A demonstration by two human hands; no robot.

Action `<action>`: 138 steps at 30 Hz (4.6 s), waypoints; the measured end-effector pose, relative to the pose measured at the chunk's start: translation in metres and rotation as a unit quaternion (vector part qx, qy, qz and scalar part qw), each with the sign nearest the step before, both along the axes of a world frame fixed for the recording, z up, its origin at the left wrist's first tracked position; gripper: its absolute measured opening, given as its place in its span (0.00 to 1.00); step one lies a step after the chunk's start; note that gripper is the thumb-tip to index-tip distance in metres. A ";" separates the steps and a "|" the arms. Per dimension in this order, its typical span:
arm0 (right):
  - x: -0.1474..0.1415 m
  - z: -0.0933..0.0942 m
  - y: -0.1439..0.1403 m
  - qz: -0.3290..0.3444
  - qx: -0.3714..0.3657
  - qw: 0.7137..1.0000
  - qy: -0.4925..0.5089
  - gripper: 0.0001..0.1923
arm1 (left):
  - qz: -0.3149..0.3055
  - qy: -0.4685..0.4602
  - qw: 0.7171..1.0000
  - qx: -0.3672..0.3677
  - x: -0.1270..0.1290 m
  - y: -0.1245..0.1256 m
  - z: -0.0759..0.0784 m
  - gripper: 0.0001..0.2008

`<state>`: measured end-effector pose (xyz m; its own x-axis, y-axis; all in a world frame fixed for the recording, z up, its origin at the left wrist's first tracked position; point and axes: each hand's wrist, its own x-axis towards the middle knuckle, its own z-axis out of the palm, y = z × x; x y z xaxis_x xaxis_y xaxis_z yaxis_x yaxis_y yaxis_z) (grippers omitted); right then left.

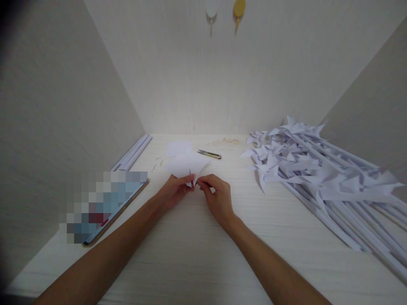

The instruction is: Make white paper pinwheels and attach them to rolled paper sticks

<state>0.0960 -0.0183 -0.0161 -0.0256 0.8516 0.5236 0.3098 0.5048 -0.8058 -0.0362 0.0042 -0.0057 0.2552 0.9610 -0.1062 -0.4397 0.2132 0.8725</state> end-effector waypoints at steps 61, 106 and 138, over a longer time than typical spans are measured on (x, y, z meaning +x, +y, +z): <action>0.036 0.001 0.023 0.018 -0.181 0.981 0.072 0.11 | 0.001 0.313 0.941 0.129 -0.039 0.018 -0.001 0.17; 0.032 0.007 0.014 0.028 0.004 0.986 -0.167 0.04 | 0.048 0.311 0.945 0.091 0.006 -0.006 -0.004 0.07; 0.014 0.005 0.006 -0.077 0.118 0.955 -0.261 0.05 | 0.061 0.330 0.940 0.056 0.011 -0.010 0.002 0.04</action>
<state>0.1105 -0.0123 -0.0107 -0.2194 0.7264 0.6513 0.7231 0.5692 -0.3913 -0.0252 -0.0058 -0.0033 0.0558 0.9936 -0.0983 0.1899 0.0861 0.9780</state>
